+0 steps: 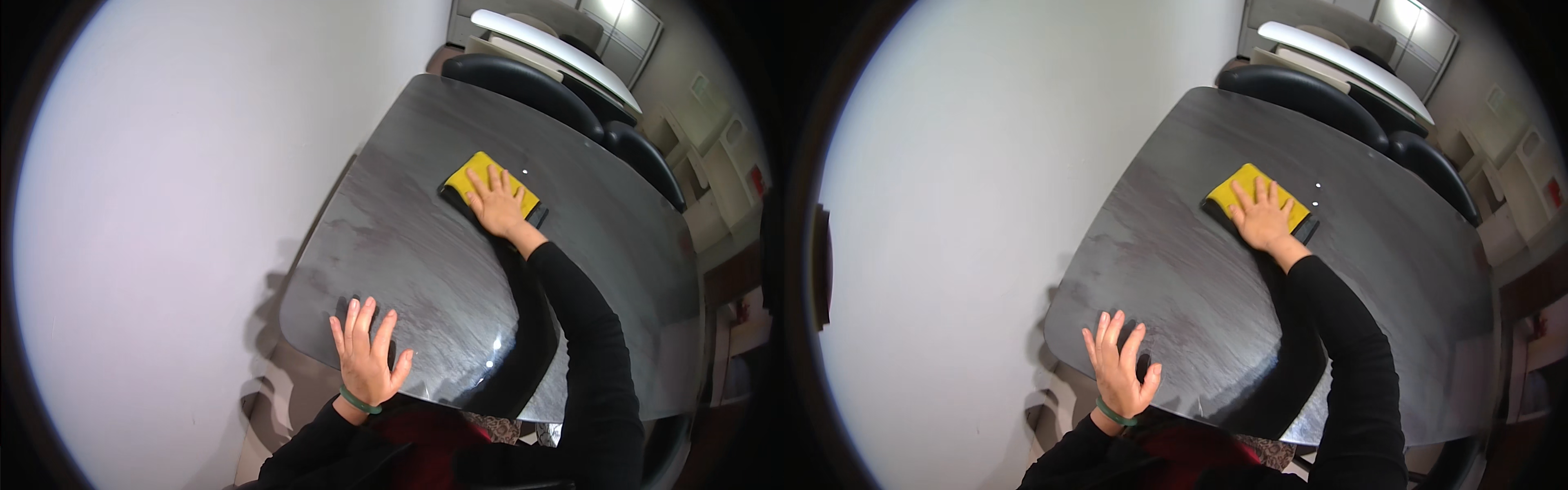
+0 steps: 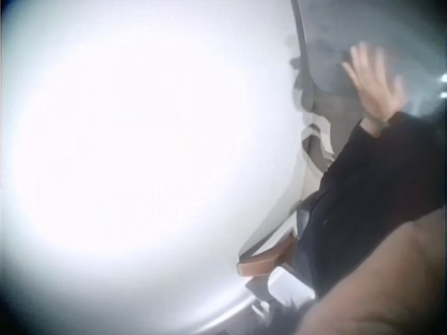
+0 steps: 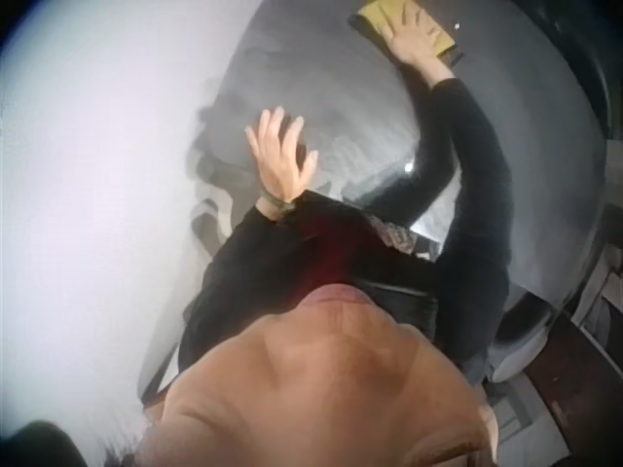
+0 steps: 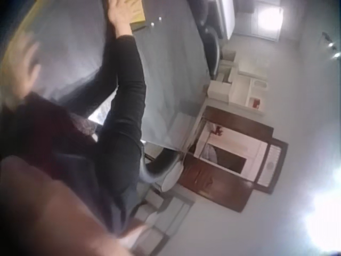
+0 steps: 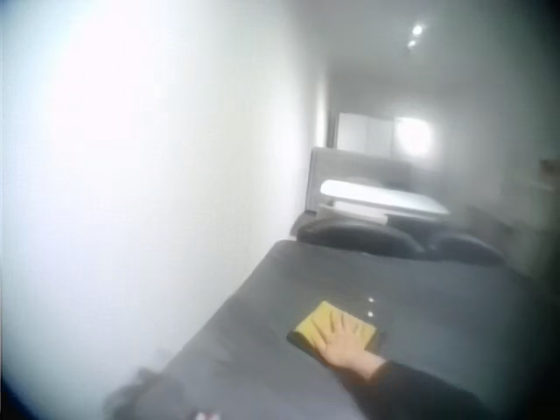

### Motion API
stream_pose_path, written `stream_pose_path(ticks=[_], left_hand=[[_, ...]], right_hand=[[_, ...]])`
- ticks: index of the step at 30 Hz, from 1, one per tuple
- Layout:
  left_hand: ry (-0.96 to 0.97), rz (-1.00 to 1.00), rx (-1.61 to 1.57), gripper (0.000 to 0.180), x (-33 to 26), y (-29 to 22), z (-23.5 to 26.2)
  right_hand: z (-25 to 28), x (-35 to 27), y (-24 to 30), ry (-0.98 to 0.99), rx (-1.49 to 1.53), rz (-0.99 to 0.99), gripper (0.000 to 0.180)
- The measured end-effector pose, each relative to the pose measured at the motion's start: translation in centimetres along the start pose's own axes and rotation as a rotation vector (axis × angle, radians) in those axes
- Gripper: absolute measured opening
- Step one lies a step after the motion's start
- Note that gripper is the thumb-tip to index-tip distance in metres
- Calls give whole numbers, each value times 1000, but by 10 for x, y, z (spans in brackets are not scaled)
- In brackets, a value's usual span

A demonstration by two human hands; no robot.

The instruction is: The person wipes a mattress with a yellow cloth, then moves to wipe a dark table and a white table in a furniture showroom. The person uses the cloth to clean the surfaces of the furniture.

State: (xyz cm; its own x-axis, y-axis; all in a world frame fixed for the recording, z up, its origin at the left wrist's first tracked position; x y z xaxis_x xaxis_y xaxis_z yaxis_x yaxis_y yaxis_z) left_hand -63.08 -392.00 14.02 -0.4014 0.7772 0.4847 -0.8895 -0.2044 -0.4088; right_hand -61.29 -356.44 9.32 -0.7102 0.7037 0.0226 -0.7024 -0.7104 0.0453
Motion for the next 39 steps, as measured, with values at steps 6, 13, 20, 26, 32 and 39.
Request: stream_pose_path(ticks=[6, 13, 20, 26, 32, 39], left_hand=[[-20, -32, 9, 52, -1, -3, 0], [-2, -53, -22, 50, 5, -3, -6], [-40, -59, 27, 40, 1, -9, -3], [-42, -67, 22, 37, -3, 1, -10], [-56, -90, 16, 35, -2, 1, -9], [-89, -91, 21, 33, -4, 2, -8]], right_hand=[[5, -128, 61, 6, 2, 307, 58], [13, -245, 87, 99, 60, 467, 60], [15, -303, 75, 184, 104, 482, 58], [11, -308, 53, 162, 99, 438, 58], [8, -256, -36, 62, -33, 116, 57], [11, -222, -175, 38, 16, -362, 56]])
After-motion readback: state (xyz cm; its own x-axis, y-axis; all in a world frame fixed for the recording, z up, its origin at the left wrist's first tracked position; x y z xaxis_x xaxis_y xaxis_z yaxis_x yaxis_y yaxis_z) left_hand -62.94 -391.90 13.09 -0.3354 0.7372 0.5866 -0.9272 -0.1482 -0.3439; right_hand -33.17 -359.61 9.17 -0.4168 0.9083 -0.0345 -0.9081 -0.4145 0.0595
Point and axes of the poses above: each hand's wrist, its own x-axis towards the middle knuckle, its own z-axis out of the back of the hand, y = z × x, the point moved 9 cm from there along x, towards the middle knuckle, and after that the axes turned 2 degrees about y, right-handed, at the moved point
